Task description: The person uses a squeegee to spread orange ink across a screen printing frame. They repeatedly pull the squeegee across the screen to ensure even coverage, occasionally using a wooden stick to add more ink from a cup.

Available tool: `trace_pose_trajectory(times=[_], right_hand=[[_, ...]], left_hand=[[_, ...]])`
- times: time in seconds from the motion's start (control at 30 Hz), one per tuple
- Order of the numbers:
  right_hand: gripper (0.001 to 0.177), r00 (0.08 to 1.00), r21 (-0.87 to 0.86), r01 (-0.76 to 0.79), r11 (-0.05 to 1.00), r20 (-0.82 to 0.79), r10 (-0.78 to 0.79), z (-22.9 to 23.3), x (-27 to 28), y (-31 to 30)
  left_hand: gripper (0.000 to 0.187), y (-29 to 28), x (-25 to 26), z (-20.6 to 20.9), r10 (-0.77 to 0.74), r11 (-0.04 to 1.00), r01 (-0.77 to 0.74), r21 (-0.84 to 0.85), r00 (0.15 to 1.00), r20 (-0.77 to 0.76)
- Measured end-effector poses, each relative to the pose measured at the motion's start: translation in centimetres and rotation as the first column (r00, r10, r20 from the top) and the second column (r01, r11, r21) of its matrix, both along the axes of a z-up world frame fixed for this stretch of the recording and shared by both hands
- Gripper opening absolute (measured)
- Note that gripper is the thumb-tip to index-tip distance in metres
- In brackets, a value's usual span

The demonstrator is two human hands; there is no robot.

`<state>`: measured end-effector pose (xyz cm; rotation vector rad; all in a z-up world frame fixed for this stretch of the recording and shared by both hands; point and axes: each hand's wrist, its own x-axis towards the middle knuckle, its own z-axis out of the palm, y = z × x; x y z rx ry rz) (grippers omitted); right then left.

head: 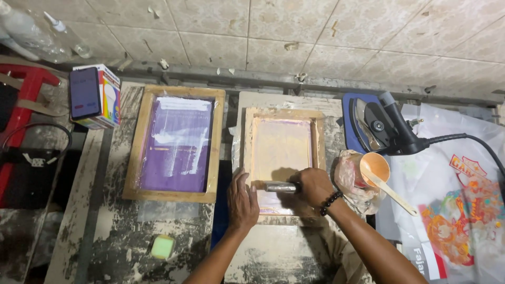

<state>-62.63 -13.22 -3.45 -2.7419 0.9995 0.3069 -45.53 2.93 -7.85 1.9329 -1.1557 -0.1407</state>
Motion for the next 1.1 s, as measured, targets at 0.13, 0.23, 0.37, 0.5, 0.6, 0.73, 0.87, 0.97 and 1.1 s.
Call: trace_pose_trajectory(times=[0.13,0.23,0.37,0.5,0.6,0.73,0.87,0.97,1.1], right_hand=[[0.025,0.990,-0.072,0.055,0.996,0.136,-0.045,3.1,4.1,-3.4],[0.030,0.914,-0.345,0.087,0.935,0.402,0.063,-1.9,4.8,-4.8],[0.061,0.976,-0.286,0.072,0.955,0.217,-0.009,-5.6,2.2,-1.1],[0.018,0.889,-0.285,0.032,0.958,0.447,0.103,0.4,1.5,0.4],[0.033,0.915,-0.328,0.089,0.941,0.401,0.053,0.2,3.9,-4.5],[0.021,0.972,-0.275,0.192,0.942,0.182,-0.145,-1.6,7.5,-10.6],[0.019,0.985,-0.229,0.127,0.965,0.145,-0.096,3.8,8.3,-7.9],[0.017,0.991,-0.260,0.045,0.965,0.131,-0.011,3.3,6.1,-3.8],[0.016,0.994,-0.159,-0.021,0.987,0.105,0.038,0.8,2.5,0.3]], left_hand=[[0.043,0.1,-0.3,0.9,-0.023,0.997,0.017,-0.072,0.996,-0.088],[0.044,0.1,-0.4,1.1,-0.038,0.995,0.032,-0.096,0.997,-0.064],[0.042,0.0,-0.3,1.8,-0.029,0.997,0.025,-0.069,0.997,-0.070],[0.046,0.1,-0.1,1.6,-0.031,0.999,0.027,-0.045,0.996,-0.079],[0.041,-0.1,-0.1,1.3,-0.021,0.999,0.019,-0.041,0.998,-0.055],[0.042,0.2,-0.4,1.5,-0.022,0.996,0.020,-0.086,0.999,-0.023],[0.041,-0.3,0.1,0.5,-0.013,1.000,0.012,-0.020,1.000,-0.020],[0.039,0.3,-0.5,-0.2,0.004,1.000,-0.003,0.024,1.000,-0.007],[0.040,0.1,-0.1,-1.2,0.017,0.999,-0.019,0.040,0.999,0.042]])
